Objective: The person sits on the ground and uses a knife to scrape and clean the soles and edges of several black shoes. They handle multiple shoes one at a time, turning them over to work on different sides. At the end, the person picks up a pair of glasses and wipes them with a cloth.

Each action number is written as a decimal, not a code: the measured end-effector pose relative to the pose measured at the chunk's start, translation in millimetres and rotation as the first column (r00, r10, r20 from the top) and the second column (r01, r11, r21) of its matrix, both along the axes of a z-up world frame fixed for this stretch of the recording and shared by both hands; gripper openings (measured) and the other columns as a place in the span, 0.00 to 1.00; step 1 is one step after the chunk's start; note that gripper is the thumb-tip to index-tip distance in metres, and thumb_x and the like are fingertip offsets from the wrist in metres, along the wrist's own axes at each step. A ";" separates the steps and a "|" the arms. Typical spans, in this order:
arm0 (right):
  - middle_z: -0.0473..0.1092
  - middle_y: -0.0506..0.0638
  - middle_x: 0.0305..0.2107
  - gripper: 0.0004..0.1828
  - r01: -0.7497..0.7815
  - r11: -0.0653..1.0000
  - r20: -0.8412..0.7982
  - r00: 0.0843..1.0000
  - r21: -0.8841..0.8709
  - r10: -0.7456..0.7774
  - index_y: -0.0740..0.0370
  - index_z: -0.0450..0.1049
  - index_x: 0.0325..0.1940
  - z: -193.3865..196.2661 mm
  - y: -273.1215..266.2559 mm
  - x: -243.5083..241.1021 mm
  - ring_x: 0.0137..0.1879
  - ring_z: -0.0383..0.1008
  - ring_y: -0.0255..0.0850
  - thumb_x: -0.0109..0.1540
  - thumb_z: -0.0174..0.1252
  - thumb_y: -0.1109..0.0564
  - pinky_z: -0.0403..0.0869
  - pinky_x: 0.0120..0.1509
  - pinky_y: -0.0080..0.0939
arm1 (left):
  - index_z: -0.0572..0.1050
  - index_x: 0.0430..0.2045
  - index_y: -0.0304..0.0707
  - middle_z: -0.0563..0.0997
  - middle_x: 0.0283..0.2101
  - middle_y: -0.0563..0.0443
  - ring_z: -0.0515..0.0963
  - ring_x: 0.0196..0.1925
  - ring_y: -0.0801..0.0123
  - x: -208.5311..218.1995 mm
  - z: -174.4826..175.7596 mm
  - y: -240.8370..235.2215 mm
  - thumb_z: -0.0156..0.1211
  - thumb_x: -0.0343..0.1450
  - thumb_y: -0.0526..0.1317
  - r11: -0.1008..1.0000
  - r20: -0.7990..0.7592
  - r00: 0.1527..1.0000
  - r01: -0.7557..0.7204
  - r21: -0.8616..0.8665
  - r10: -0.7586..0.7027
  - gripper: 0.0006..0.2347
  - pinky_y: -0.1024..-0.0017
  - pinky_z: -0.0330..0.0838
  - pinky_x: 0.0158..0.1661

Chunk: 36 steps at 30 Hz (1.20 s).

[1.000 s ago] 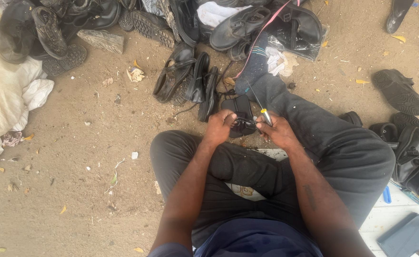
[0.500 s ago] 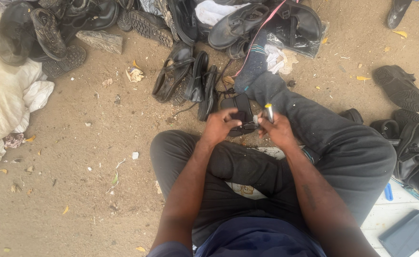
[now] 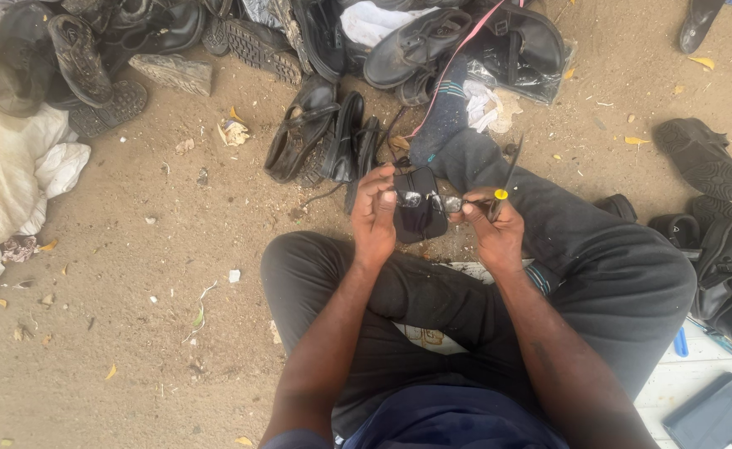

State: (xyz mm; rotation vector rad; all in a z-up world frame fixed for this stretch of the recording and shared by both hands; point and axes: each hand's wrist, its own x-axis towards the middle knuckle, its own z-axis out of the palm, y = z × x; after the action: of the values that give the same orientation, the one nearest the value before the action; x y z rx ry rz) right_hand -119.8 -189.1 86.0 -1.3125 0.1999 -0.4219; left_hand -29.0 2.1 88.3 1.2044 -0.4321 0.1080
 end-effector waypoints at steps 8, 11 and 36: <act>0.68 0.55 0.54 0.09 0.043 0.999 0.079 0.996 0.008 -0.043 0.69 0.73 0.49 4.9 -12.5 6.5 0.51 0.79 0.42 0.67 0.58 0.74 0.83 0.59 0.46 | 0.78 0.43 0.32 0.75 0.59 0.45 0.79 0.58 0.64 -1.5 19.8 14.5 0.59 0.77 0.28 0.964 0.161 0.987 -0.048 0.261 0.006 0.04 0.70 0.77 0.56; 0.69 0.55 0.54 0.09 0.056 0.997 0.080 0.995 0.056 -0.060 0.68 0.72 0.49 0.4 -16.0 7.3 0.51 0.79 0.42 0.66 0.58 0.73 0.82 0.59 0.46 | 0.79 0.43 0.32 0.74 0.59 0.44 0.79 0.56 0.63 -7.7 19.7 9.9 0.60 0.75 0.26 0.960 0.145 0.989 -0.004 0.278 -0.038 0.05 0.69 0.77 0.57; 0.71 0.56 0.53 0.09 0.167 0.983 0.061 0.983 0.069 -0.172 0.68 0.72 0.50 -9.7 -28.7 8.6 0.52 0.80 0.43 0.67 0.60 0.71 0.84 0.56 0.46 | 0.81 0.44 0.34 0.82 0.43 0.47 0.83 0.45 0.69 -10.4 19.1 -19.0 0.63 0.74 0.29 0.925 0.125 0.982 -0.176 0.337 0.141 0.07 0.74 0.78 0.45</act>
State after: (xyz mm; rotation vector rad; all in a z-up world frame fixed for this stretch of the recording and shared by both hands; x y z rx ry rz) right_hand -111.2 -217.8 76.4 -1.2208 0.2686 -0.5986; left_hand -39.4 -16.9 107.3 1.5880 -0.4516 0.2393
